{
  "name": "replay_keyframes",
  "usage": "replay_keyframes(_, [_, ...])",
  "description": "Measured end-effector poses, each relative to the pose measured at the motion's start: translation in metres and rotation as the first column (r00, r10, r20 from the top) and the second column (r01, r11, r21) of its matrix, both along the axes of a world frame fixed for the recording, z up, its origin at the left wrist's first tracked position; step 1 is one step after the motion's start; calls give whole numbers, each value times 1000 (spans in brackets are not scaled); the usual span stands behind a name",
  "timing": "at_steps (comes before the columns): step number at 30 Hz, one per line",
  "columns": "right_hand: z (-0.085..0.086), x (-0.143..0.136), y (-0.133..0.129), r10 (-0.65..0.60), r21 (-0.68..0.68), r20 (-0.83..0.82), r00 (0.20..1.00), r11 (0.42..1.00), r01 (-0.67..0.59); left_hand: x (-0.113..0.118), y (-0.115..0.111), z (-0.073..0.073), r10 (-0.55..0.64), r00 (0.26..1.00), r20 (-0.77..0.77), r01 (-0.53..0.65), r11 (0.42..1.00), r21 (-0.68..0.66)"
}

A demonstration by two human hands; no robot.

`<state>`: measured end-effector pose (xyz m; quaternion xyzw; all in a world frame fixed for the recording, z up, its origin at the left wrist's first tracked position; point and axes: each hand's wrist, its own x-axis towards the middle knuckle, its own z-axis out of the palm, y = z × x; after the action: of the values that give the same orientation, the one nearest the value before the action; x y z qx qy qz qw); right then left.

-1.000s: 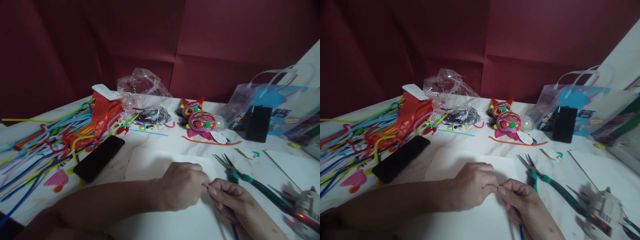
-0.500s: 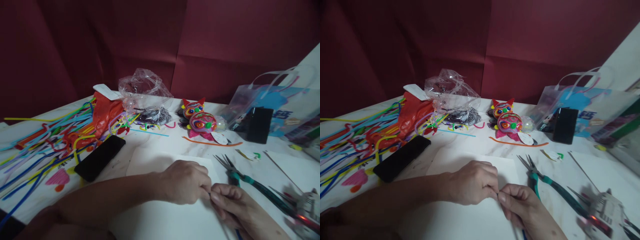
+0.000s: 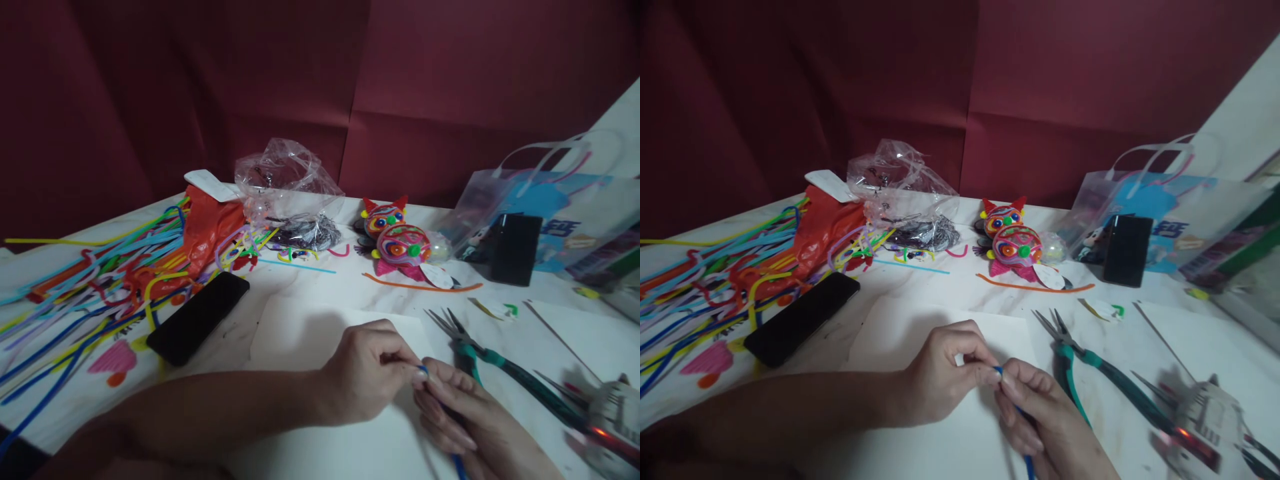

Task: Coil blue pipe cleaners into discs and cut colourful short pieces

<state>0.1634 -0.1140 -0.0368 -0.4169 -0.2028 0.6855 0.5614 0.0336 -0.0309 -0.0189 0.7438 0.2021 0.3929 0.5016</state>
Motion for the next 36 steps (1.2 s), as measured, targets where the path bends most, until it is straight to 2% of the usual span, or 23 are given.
replay_keyframes(5, [5, -1, 0, -133, -8, 170, 976, 991, 136, 0, 6, -2, -17, 999, -37, 26, 963, 270])
replay_keyframes(9, [9, -2, -1, -134, -21, 168, 977, 990, 140, -2, 7, -1, 22, 1000, -9, -15, 890, 455])
replay_keyframes(12, [8, -2, -3, -119, -17, 177, 977, 992, 124, -2, 9, -2, 38, 999, -5, -28, 799, 601])
replay_keyframes(14, [6, 0, -3, -103, -11, 165, 981, 994, 106, -2, 9, -3, 45, 999, 1, -35, 776, 630])
replay_keyframes(16, [2, 1, -3, -67, -8, 112, 991, 998, 68, -2, 8, -4, 55, 998, 16, -54, 807, 588])
replay_keyframes(19, [-4, 1, -1, 16, -1, -3, 1000, 1000, -16, -1, 3, -5, 45, 997, 71, -72, 887, 457])
replay_keyframes(22, [-6, -3, 0, 66, 29, -77, 995, 998, -64, 0, -2, -3, 32, 992, 123, -61, 968, 242])
replay_keyframes(24, [-6, -6, 1, 80, 63, -108, 991, 995, -74, 0, -6, -1, 39, 992, 118, -47, 996, 72])
replay_keyframes(26, [-5, -9, 1, 93, 108, -145, 985, 991, -78, 0, -10, 2, 39, 994, 99, -33, 998, -58])
replay_keyframes(30, [-8, -11, 2, 111, 182, -180, 977, 980, -78, 1, -16, 7, 79, 994, 79, -59, 971, -232])
replay_keyframes(36, [-12, -11, -2, 52, 164, -151, 987, 986, -27, 1, -22, 6, 63, 997, 52, -38, 921, -387])
